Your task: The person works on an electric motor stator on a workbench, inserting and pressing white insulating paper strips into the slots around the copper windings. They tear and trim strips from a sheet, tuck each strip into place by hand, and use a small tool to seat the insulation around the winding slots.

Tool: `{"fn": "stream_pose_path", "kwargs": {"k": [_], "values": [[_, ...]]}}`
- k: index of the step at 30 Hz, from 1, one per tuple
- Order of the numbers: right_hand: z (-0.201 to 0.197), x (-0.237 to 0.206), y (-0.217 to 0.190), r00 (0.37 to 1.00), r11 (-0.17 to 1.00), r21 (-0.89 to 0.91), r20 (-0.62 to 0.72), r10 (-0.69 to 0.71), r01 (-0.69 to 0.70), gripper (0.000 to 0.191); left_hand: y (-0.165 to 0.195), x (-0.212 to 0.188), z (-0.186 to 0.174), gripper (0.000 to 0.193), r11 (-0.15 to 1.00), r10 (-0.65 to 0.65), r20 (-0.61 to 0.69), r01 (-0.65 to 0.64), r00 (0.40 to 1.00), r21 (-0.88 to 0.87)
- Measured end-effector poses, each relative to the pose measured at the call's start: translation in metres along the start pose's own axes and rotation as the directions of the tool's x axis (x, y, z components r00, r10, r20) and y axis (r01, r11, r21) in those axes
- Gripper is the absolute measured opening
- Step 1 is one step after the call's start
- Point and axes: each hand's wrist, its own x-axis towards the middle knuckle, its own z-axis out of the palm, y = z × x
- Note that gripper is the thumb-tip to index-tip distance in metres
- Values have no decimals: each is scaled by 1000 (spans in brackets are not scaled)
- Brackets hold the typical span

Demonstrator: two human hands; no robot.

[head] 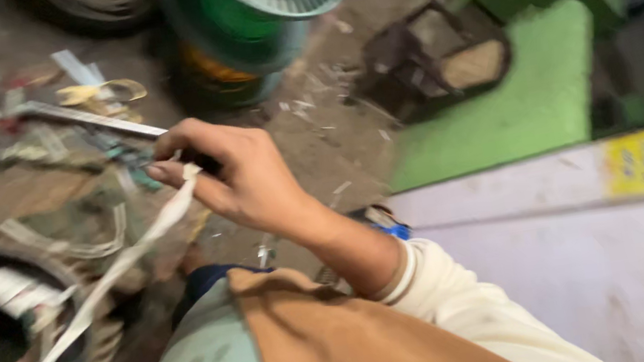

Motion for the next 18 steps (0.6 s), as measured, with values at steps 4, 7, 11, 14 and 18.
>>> {"fn": "stream_pose_path", "kwargs": {"k": [4,7,11,14,18], "values": [[43,2,-8,983,960,261,120,-139,104,21,8,3,-35,27,984,-179,90,178,980,14],[78,1,-6,991,856,508,129,37,-98,13,6,13,-49,32,926,-337,101,349,936,-145],[115,10,7,994,420,902,85,63,-103,17,-4,23,-63,29,937,-323,4,321,946,-137],[137,10,11,979,229,953,183,90,-199,20,-9,24,-73,28,927,-335,-23,325,942,-188],[166,1,9,993,263,959,117,-17,-109,18,-12,21,-78,30,938,-308,-96,285,947,-198]]}}
